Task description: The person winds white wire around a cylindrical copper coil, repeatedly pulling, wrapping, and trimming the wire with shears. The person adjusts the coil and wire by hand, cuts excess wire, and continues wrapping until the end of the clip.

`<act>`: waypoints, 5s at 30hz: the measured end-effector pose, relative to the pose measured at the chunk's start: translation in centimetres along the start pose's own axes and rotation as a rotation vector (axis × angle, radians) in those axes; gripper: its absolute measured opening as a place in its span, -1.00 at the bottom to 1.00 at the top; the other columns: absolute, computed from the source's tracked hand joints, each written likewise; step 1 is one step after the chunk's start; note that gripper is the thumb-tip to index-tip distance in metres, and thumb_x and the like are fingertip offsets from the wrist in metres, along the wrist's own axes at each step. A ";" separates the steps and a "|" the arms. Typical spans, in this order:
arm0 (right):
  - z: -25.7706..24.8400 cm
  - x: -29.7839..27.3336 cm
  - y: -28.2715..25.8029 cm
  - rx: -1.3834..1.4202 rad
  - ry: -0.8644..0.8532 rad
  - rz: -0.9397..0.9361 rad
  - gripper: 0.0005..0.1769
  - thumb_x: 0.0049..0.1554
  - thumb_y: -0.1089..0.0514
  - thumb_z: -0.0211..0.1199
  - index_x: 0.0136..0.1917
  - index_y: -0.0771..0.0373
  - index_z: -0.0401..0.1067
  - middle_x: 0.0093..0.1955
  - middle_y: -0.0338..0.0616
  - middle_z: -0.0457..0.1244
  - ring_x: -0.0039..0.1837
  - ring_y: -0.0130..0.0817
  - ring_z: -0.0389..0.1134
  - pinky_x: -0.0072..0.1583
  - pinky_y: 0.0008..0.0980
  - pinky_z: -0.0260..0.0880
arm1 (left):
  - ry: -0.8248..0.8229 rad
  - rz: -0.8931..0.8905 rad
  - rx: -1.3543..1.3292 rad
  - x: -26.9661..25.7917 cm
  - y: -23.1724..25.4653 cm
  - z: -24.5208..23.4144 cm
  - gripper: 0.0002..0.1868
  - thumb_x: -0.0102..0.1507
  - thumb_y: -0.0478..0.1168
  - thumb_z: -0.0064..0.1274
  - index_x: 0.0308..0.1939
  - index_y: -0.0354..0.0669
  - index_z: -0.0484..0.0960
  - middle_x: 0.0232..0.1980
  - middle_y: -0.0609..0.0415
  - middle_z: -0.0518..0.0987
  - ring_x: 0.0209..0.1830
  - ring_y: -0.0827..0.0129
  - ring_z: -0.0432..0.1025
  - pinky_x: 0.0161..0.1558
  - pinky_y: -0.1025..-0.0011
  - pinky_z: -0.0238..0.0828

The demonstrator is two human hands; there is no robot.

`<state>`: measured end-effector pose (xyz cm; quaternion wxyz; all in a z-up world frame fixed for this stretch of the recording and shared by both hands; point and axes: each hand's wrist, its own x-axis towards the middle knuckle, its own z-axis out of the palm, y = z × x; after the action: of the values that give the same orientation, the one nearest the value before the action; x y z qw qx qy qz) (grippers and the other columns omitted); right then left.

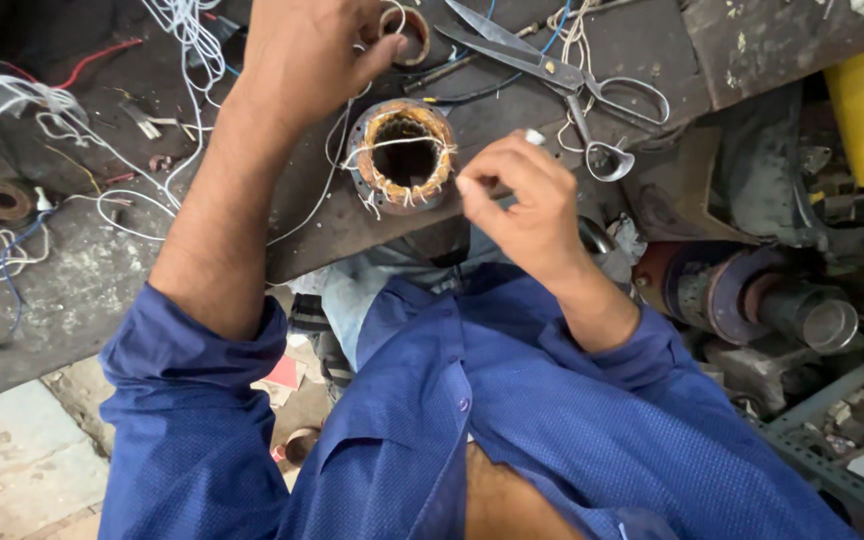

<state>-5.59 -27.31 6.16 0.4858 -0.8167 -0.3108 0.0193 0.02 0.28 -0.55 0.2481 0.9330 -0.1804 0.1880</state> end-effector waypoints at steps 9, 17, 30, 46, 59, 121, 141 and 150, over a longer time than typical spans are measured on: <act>0.3 1.2 0.8 -0.323 0.004 -0.196 -0.83 0.17 0.38 0.38 0.06 0.32 0.52 0.00 -0.09 0.36 0.02 -0.15 0.41 0.13 -0.23 0.40 | 0.018 0.015 0.003 -0.1 0.3 0.0 -0.74 0.24 -0.08 0.36 -0.37 -0.17 0.71 -0.43 0.01 0.58 -0.48 0.14 0.48 -0.39 0.23 0.35; -0.6 3.3 1.5 -0.436 -0.082 -0.403 -0.84 0.06 0.35 0.41 -0.12 0.27 0.46 -0.11 -0.13 0.31 -0.09 -0.13 0.34 0.00 -0.22 0.34 | -0.001 0.024 -0.024 0.3 0.7 -0.6 -0.79 0.23 -0.09 0.35 -0.29 -0.14 0.72 -0.39 0.03 0.61 -0.40 0.12 0.50 -0.33 0.18 0.37; 0.0 1.2 1.4 -0.227 -0.009 -0.216 -0.84 0.12 0.37 0.41 -0.03 0.30 0.48 -0.05 -0.10 0.36 -0.04 -0.17 0.42 0.10 -0.22 0.42 | 0.014 0.033 0.019 0.2 0.4 -0.4 -0.74 0.21 -0.07 0.36 -0.36 -0.16 0.69 -0.41 0.00 0.58 -0.42 0.11 0.49 -0.32 0.18 0.35; 1.3 -0.2 2.0 0.085 0.025 -0.042 -0.90 0.25 0.38 0.33 -0.06 0.36 0.41 -0.04 -0.09 0.29 -0.01 -0.33 0.32 0.07 -0.40 0.31 | -0.041 0.006 0.017 0.3 0.8 -0.6 -0.73 0.26 -0.03 0.36 -0.31 -0.13 0.73 -0.40 0.04 0.62 -0.41 0.14 0.51 -0.33 0.19 0.40; 2.2 -0.9 2.4 0.097 0.084 -0.001 -0.92 0.28 0.33 0.29 0.01 0.36 0.41 0.00 -0.12 0.25 0.03 -0.35 0.27 0.09 -0.44 0.28 | -0.004 0.037 0.026 0.5 1.1 -0.7 -0.76 0.28 0.01 0.33 -0.25 -0.05 0.75 -0.37 0.07 0.65 -0.40 0.15 0.54 -0.34 0.20 0.43; 1.0 0.8 9.6 0.768 -0.251 0.143 -0.66 0.38 0.00 0.15 -0.12 0.28 0.31 -0.09 -0.21 0.18 -0.05 -0.47 0.18 0.06 -0.47 0.23 | -0.463 -0.022 -1.003 1.2 3.3 -0.7 -0.77 0.17 -0.14 0.38 -0.25 -0.21 0.75 -0.31 0.21 0.62 -0.26 0.55 0.46 -0.17 0.50 0.40; 0.0 1.2 10.2 1.014 -0.311 0.250 -0.70 0.34 0.02 0.28 -0.03 0.23 0.25 -0.16 -0.12 0.24 -0.13 -0.44 0.18 -0.04 -0.49 0.19 | -0.492 -0.044 -1.058 1.5 3.2 -0.6 -0.77 0.20 -0.15 0.36 -0.24 -0.25 0.74 -0.31 0.20 0.63 -0.26 0.57 0.48 -0.19 0.50 0.43; -3.6 3.0 6.4 0.176 -0.598 0.354 -0.64 0.11 0.12 0.38 0.14 0.26 0.40 -0.18 -0.27 0.26 -0.13 -0.52 0.25 -0.11 -0.48 0.28 | -0.451 -0.003 -0.955 1.4 3.3 -1.4 -0.74 0.17 -0.11 0.35 -0.24 -0.23 0.75 -0.29 0.14 0.63 -0.24 0.49 0.52 -0.16 0.46 0.45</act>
<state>1.12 -30.71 3.75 0.4312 -0.7711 -0.2899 0.3681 -0.56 -2.00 2.44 0.6007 0.7337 -0.2934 -0.1211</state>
